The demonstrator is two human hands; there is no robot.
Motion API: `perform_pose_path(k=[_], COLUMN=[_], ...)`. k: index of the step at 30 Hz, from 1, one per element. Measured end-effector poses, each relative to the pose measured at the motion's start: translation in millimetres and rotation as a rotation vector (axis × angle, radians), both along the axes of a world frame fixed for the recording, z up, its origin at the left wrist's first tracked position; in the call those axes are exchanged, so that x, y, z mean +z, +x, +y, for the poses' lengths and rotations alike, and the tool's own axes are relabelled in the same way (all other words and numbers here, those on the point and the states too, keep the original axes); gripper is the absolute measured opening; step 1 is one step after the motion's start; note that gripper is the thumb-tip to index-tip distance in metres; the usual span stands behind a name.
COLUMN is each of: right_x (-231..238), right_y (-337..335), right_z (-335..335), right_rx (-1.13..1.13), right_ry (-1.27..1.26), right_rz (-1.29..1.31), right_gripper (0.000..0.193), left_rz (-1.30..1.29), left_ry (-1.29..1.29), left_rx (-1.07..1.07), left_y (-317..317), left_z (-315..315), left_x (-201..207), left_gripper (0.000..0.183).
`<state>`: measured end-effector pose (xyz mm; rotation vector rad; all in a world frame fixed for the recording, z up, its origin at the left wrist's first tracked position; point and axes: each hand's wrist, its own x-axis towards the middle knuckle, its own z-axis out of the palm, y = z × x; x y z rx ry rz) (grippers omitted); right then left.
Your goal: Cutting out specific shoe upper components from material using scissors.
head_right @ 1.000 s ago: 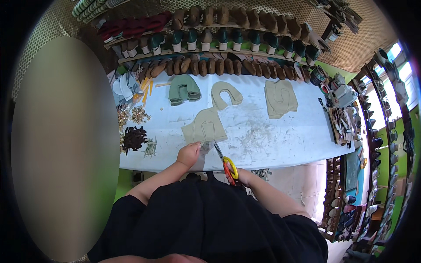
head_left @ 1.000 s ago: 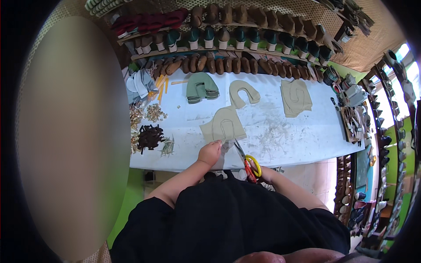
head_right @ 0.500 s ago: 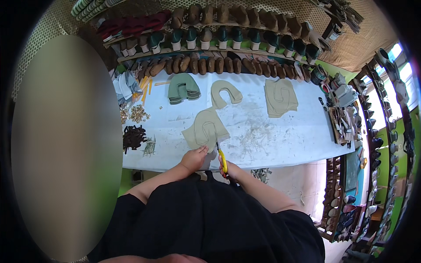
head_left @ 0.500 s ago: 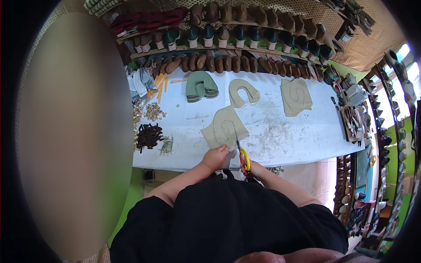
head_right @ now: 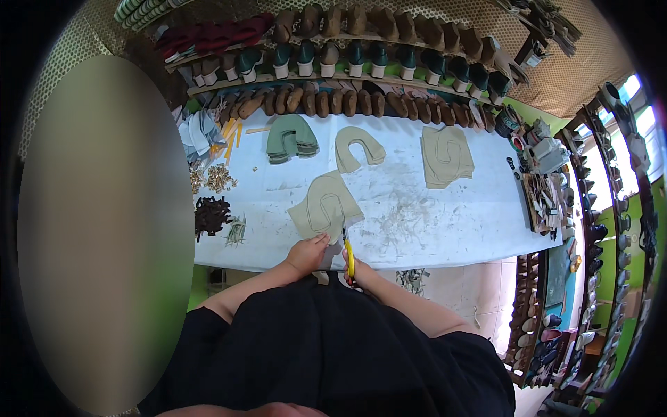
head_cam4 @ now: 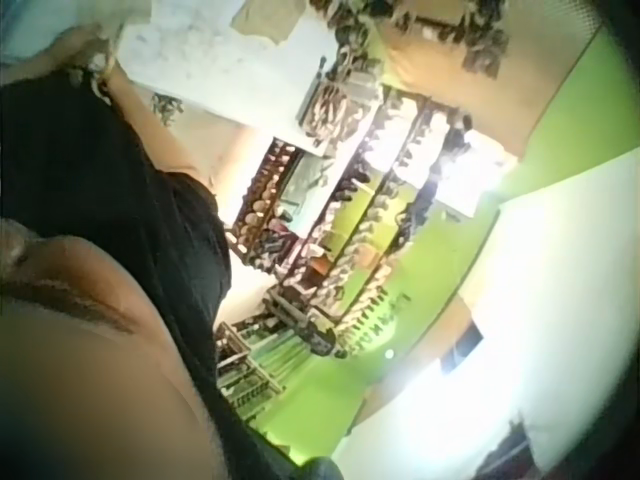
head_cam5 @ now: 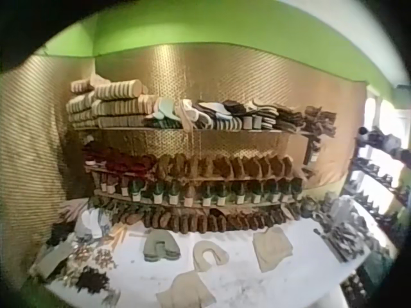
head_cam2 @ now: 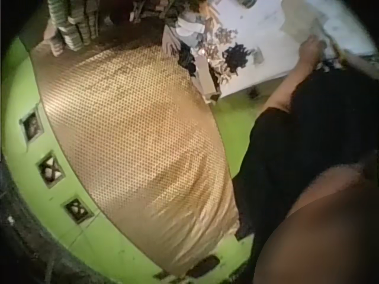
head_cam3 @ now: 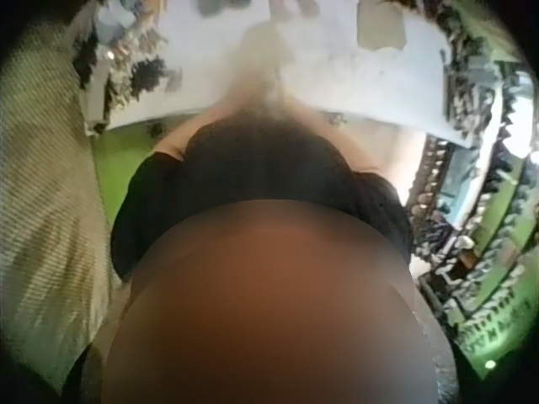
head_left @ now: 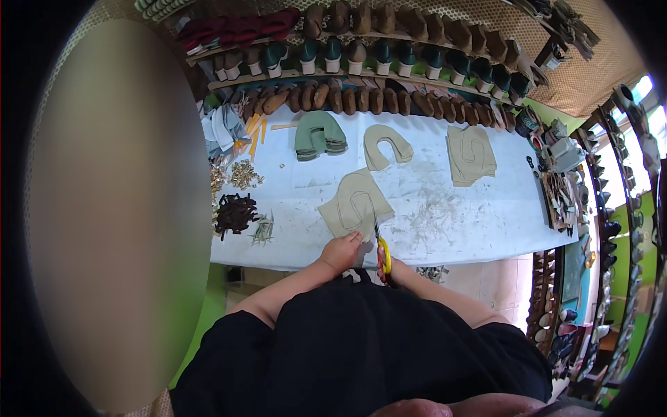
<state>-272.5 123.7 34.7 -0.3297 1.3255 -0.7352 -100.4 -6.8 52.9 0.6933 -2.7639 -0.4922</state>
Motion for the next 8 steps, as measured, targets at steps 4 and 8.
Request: perform_pose_path(k=[4, 8], right_x=[18.5, 18.8], right_y=[-2.0, -2.3], right_z=[1.2, 2.7], right_rx=[0.010, 0.038], right_ry=[0.064, 0.039], right_rz=[0.052, 0.091], right_gripper=[0.073, 0.073], left_rz=[0.012, 0.004], left_ry=[-0.003, 0.026], left_rx=[0.000, 0.003], left_y=[1.2, 0.0], left_z=[1.1, 2.3], left_x=[-3.2, 0.7], left_gripper=[0.032, 0.031])
